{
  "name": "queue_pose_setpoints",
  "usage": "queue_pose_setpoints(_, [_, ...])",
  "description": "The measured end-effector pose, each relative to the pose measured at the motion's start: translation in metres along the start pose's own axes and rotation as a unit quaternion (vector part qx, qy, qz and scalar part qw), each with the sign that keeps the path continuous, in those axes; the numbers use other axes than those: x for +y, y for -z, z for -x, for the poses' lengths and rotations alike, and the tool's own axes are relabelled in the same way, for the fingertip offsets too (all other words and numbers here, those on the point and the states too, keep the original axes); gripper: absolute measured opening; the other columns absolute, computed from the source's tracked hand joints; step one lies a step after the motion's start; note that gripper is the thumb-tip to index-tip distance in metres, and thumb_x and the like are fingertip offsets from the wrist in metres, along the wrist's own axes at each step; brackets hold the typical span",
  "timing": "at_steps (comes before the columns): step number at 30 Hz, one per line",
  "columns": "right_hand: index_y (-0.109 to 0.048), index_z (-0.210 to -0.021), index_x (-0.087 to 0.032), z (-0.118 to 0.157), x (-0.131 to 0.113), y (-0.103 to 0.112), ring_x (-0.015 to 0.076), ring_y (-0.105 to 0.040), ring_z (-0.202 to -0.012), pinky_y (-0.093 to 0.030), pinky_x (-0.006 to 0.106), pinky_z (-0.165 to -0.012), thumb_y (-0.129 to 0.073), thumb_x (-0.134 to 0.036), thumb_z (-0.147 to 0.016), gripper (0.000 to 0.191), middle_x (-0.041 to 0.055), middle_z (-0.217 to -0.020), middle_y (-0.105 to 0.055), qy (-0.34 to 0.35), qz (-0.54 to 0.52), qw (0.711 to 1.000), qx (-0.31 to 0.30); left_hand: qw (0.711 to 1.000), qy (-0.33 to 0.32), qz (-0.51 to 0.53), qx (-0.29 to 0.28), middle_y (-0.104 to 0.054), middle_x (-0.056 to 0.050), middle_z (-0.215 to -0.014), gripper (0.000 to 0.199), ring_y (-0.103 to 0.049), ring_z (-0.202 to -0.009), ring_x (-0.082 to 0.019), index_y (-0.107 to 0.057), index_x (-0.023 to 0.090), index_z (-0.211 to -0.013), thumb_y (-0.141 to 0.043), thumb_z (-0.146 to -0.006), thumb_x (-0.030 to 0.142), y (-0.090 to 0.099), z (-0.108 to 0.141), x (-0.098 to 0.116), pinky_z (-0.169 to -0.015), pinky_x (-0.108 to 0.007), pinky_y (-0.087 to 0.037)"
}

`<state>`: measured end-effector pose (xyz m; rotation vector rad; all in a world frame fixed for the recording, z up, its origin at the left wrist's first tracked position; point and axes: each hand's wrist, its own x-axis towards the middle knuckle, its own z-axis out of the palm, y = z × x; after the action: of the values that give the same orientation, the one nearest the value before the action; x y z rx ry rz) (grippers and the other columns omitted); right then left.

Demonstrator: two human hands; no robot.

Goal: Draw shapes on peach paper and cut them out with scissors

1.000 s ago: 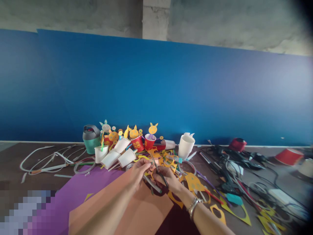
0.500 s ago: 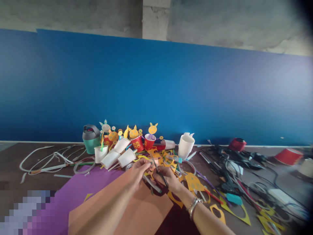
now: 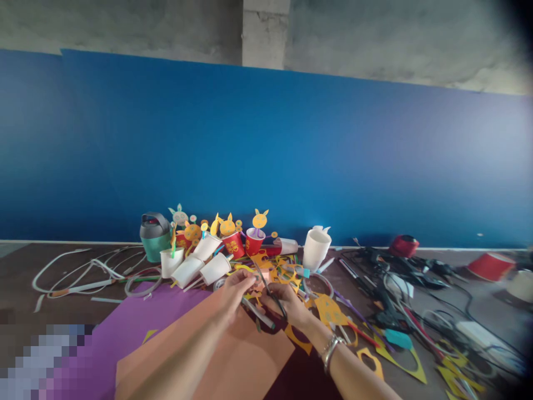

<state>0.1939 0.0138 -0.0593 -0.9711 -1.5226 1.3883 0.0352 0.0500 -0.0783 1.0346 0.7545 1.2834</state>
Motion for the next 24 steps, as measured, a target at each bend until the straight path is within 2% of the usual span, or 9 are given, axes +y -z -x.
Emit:
queue_pose_setpoints(6, [-0.055, -0.065, -0.015, 0.000, 0.003, 0.003, 0.0055, -0.032, -0.041, -0.024, 0.020, -0.040, -0.068, -0.038, -0.074, 0.028, -0.0047, -0.049, -0.047, 0.002, 0.014, 1.000, -0.010, 1.000, 0.010, 0.004, -0.009, -0.060, 0.002, -0.064, 0.020, -0.053, -0.058, -0.010, -0.057, 0.017, -0.067, -0.072, -0.070, 0.029, 0.000, 0.001, 0.004, -0.057, -0.020, -0.043])
queue_pose_setpoints(12, [-0.056, -0.061, -0.016, -0.002, 0.011, 0.012, 0.0055, -0.030, -0.041, -0.020, 0.020, -0.040, -0.067, -0.033, -0.074, 0.024, -0.0057, -0.047, -0.043, 0.005, 0.075, 0.997, -0.018, 0.999, 0.013, -0.023, -0.022, -0.060, 0.002, -0.062, 0.022, -0.052, -0.057, -0.010, -0.056, 0.016, -0.065, -0.072, -0.069, 0.031, -0.001, 0.003, 0.012, -0.056, -0.020, -0.041])
queue_pose_setpoints(15, [-0.056, -0.061, -0.016, -0.003, 0.017, 0.016, 0.0055, -0.030, -0.038, -0.019, 0.019, -0.037, -0.066, -0.032, -0.074, 0.023, -0.0057, -0.045, -0.043, -0.004, 0.104, 0.995, -0.011, 0.993, -0.011, -0.113, -0.009, -0.063, 0.000, -0.064, 0.021, -0.055, -0.060, -0.012, -0.059, 0.017, -0.067, -0.069, -0.071, 0.034, 0.000, 0.003, 0.015, -0.059, -0.021, -0.043])
queue_pose_setpoints(18, [-0.061, -0.066, -0.017, -0.006, 0.023, 0.020, 0.0072, -0.037, -0.036, -0.025, 0.019, -0.036, -0.065, -0.032, -0.074, 0.018, -0.0042, -0.045, -0.048, -0.010, 0.118, 0.993, 0.008, 0.973, -0.026, -0.227, -0.004, -0.067, -0.003, -0.069, 0.023, -0.060, -0.065, -0.016, -0.062, 0.017, -0.072, -0.063, -0.074, 0.040, 0.002, 0.001, 0.017, -0.062, -0.025, -0.046])
queue_pose_setpoints(21, [-0.064, -0.080, -0.016, -0.009, 0.025, 0.023, 0.0106, -0.045, -0.039, -0.033, 0.020, -0.039, -0.063, -0.031, -0.074, 0.017, -0.0023, -0.049, -0.055, 0.004, 0.131, 0.989, 0.069, 0.954, -0.028, -0.299, -0.007, -0.068, -0.005, -0.069, 0.023, -0.062, -0.066, -0.020, -0.064, 0.016, -0.071, -0.062, -0.073, 0.039, 0.006, -0.001, 0.017, -0.062, -0.027, -0.046])
queue_pose_setpoints(24, [-0.065, -0.087, -0.015, -0.009, 0.022, 0.023, 0.0134, -0.053, -0.050, -0.038, 0.022, -0.047, -0.059, -0.026, -0.074, 0.018, 0.0003, -0.059, -0.061, 0.043, 0.212, 0.968, 0.129, 0.923, -0.033, -0.384, -0.011, -0.067, -0.003, -0.062, 0.017, -0.061, -0.062, -0.019, -0.064, 0.017, -0.065, -0.062, -0.070, 0.033, 0.012, -0.001, 0.019, -0.060, -0.027, -0.042])
